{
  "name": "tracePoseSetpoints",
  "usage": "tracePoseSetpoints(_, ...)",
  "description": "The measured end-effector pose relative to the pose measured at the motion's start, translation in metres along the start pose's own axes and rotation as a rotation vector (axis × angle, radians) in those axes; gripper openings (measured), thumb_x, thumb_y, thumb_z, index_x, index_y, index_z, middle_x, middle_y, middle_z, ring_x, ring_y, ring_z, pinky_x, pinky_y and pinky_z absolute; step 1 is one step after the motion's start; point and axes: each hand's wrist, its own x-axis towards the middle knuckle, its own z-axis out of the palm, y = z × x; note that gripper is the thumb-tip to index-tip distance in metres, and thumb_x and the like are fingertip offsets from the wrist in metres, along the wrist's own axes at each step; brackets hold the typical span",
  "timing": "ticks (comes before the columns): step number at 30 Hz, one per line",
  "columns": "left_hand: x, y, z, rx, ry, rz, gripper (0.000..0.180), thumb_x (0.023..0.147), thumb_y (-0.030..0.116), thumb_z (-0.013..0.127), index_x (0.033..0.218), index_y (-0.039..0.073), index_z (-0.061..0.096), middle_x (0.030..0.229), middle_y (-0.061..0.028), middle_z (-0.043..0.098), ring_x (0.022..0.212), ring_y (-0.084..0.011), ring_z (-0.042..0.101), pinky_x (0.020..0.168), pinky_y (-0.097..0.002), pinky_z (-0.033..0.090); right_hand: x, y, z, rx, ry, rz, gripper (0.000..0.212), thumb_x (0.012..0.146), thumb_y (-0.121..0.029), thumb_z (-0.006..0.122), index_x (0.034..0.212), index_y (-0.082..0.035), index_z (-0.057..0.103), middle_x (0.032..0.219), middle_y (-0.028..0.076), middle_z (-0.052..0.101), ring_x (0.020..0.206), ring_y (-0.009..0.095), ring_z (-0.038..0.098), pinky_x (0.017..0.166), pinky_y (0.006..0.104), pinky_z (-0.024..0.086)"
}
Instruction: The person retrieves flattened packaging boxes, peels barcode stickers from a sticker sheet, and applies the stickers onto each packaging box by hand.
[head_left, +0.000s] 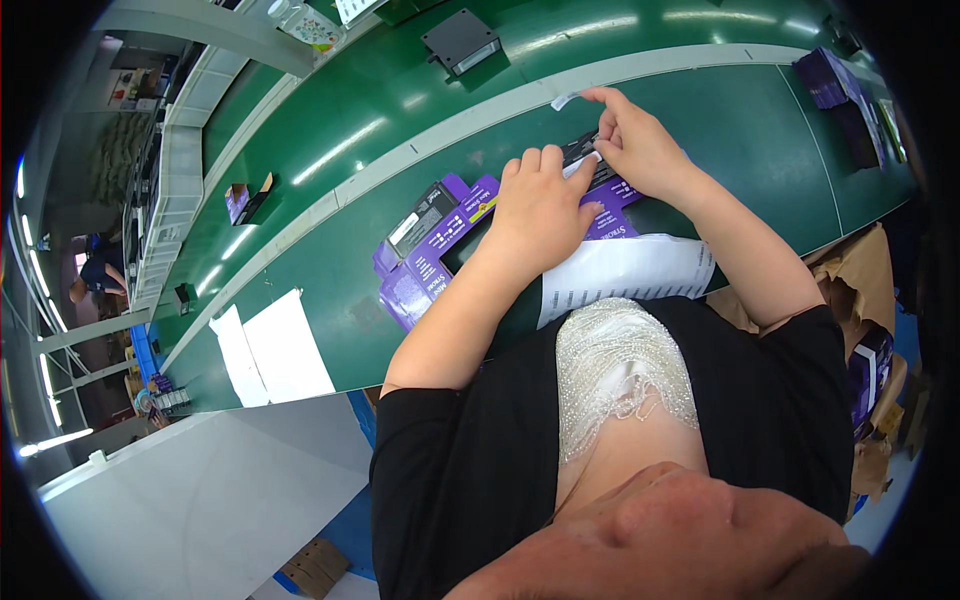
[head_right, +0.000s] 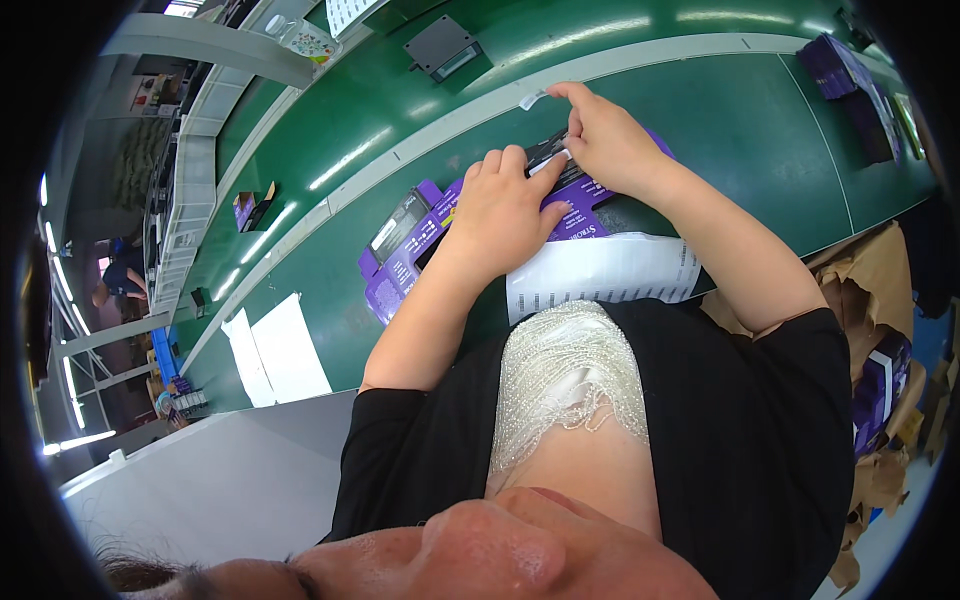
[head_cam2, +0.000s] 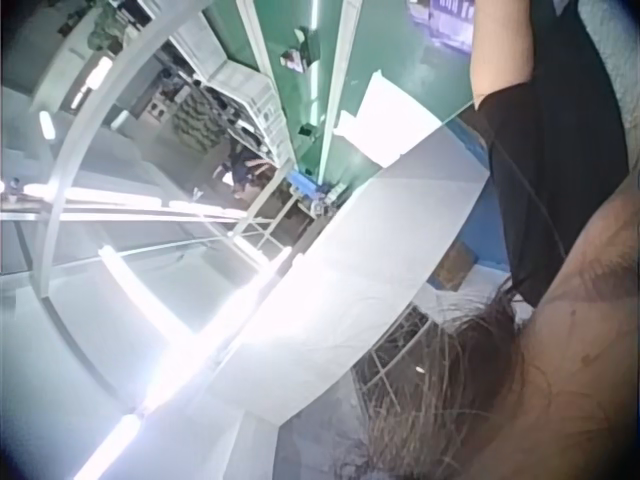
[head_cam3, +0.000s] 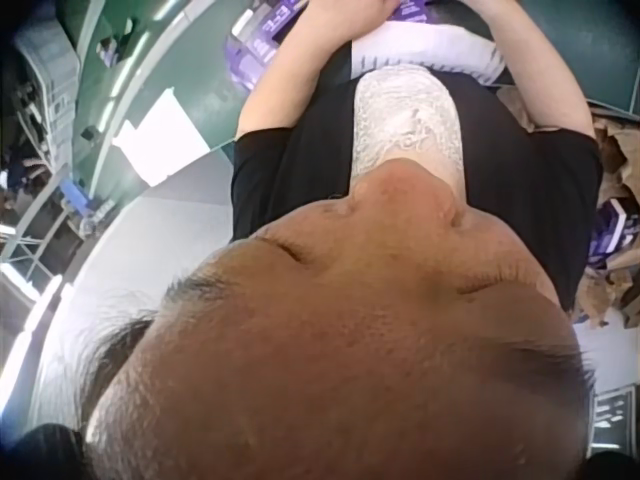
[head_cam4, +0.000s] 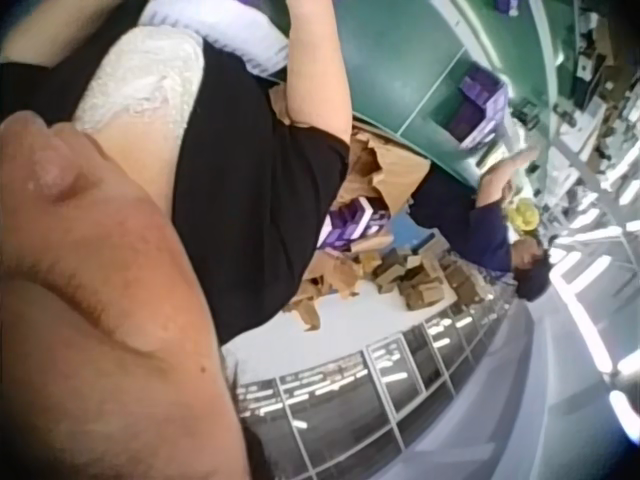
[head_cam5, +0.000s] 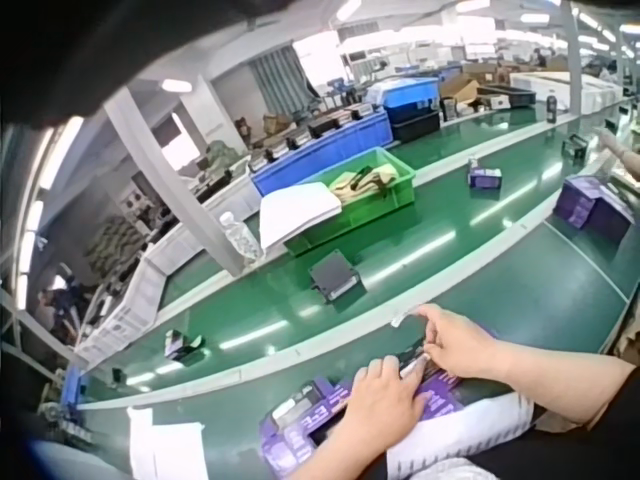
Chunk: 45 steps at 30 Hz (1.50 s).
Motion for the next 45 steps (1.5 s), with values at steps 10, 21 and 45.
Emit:
tracePoseSetpoints(10,-0.018,-0.014,0.001,0.002,0.109,-0.011,0.039,0.084,0.024,0.071,0.121,0.011,0.068,0.117,-0.0126,0.061,0.110,-0.0314,0.056,0.093,-0.0436,0.046,-0.024,-0.009,-0.051,-0.315,-0.359,-0.215,0.105,0.069,-0.003,0.080,0.158,-0.018,0.025,0.138,0.015,0.052,0.131,0.034,0.043,0.116,0.0426,0.032)
tracePoseSetpoints(21,-0.024,-0.022,-0.016,-0.115,0.216,-0.002,0.050,0.082,0.028,0.073,0.122,0.000,0.064,0.121,-0.0168,0.062,0.114,-0.0345,0.055,0.099,-0.0451,0.044,-0.011,-0.027,-0.057,-0.388,-0.386,-0.308,0.117,0.058,-0.005,0.085,0.158,-0.019,0.025,0.131,0.015,0.050,0.126,0.036,0.044,0.112,0.0427,0.036)
tracePoseSetpoints(45,-0.078,-0.085,-0.027,0.078,0.030,-0.417,0.109,0.067,0.040,0.088,0.149,-0.003,0.031,0.126,-0.0230,0.059,0.119,-0.0393,0.055,0.102,-0.0458,0.044,-0.007,-0.026,-0.002,0.342,0.104,0.052,0.030,0.086,-0.006,0.070,0.112,-0.002,0.057,0.081,0.004,0.064,0.074,0.010,0.060,0.067,0.0263,0.048)
